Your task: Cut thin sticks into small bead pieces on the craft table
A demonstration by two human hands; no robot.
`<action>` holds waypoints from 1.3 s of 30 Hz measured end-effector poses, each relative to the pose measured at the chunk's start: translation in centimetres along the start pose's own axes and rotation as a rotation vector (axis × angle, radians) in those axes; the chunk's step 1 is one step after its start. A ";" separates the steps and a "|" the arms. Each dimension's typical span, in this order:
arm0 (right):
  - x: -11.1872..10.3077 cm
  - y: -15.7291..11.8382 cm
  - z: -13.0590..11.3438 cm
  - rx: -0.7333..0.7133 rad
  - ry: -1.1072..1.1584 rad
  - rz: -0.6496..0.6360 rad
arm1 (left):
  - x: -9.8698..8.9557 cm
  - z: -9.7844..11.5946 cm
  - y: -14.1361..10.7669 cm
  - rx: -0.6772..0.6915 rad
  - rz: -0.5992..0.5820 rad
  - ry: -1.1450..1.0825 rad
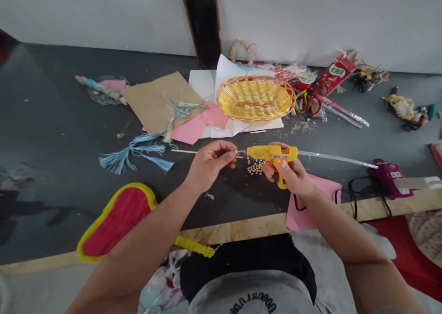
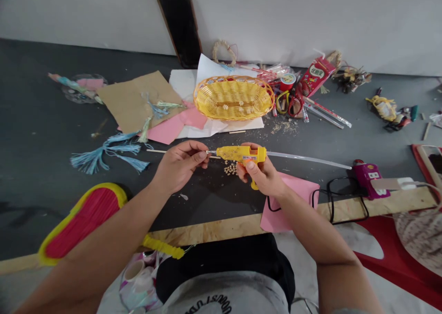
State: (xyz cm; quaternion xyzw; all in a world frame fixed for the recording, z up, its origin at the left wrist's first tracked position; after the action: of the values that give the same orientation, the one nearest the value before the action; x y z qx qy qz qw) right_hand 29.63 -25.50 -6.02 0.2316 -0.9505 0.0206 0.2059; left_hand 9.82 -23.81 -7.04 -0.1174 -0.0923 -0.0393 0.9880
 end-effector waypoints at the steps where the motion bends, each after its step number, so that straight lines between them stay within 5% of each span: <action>1: 0.0 0.0 0.0 0.002 -0.001 0.001 | 0.0 0.0 0.0 -0.001 -0.002 0.003; 27: 0.2 0.1 -0.3 0.017 0.029 -0.009 | 0.0 -0.1 0.0 -0.005 -0.001 -0.004; 39: -2.9 0.7 -0.2 0.059 -0.048 0.325 | -0.2 -0.5 0.1 -0.015 0.012 0.034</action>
State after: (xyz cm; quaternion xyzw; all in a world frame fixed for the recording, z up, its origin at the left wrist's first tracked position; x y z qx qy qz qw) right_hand 31.77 -23.60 -6.97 0.0811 -0.9791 0.0760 0.1703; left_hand 9.77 -23.82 -7.62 -0.1246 -0.0745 -0.0362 0.9887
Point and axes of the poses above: each hand's wrist, its own y-axis towards the middle knuckle, its own x-axis out of the palm, z = x × y, the point moved 6 cm from there along y, towards the middle knuckle, and after that the axes turned 8 degrees about y, right-handed, at the moved point
